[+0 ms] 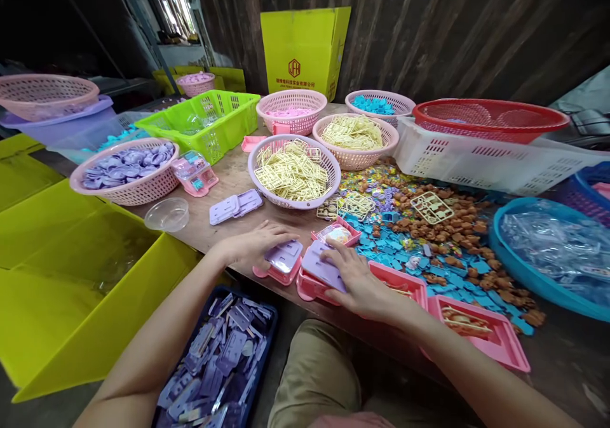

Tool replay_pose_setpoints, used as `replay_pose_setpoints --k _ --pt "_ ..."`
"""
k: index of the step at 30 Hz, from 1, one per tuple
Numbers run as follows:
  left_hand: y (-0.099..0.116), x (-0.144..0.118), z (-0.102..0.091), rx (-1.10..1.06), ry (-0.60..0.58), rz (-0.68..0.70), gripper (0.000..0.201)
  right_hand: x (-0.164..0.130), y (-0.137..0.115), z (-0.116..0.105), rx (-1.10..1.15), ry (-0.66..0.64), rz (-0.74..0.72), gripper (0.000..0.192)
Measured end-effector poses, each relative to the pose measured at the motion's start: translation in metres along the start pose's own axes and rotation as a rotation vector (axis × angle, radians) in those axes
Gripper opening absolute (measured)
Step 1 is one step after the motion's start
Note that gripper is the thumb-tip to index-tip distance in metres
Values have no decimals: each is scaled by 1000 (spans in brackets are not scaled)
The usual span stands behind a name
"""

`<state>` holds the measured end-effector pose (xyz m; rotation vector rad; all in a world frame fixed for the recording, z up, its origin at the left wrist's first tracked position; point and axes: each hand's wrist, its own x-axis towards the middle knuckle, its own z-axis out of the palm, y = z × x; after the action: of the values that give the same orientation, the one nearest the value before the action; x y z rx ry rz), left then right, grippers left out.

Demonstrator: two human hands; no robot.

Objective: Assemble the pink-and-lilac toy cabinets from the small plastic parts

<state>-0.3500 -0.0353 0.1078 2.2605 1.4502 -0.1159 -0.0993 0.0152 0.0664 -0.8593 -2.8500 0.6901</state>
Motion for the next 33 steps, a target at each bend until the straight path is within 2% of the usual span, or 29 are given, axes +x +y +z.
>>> replay_pose_setpoints --k 5,9,13,20,26,33 --pt "-3 4 11 89 29 17 79 -3 3 -2 -43 -111 -92 65" --pt "-8 8 31 143 181 6 76 3 7 2 -116 -93 -135 77" --pt "-10 9 45 183 300 -56 83 10 9 6 -141 -68 -141 79" --pt "-2 12 51 223 323 -132 89 20 -1 7 -223 -75 -91 73" --pt "2 19 62 286 430 -138 78 25 -10 14 -298 -37 -33 68" --pt "-1 22 52 158 390 -133 77 30 -9 21 -292 13 -27 71"
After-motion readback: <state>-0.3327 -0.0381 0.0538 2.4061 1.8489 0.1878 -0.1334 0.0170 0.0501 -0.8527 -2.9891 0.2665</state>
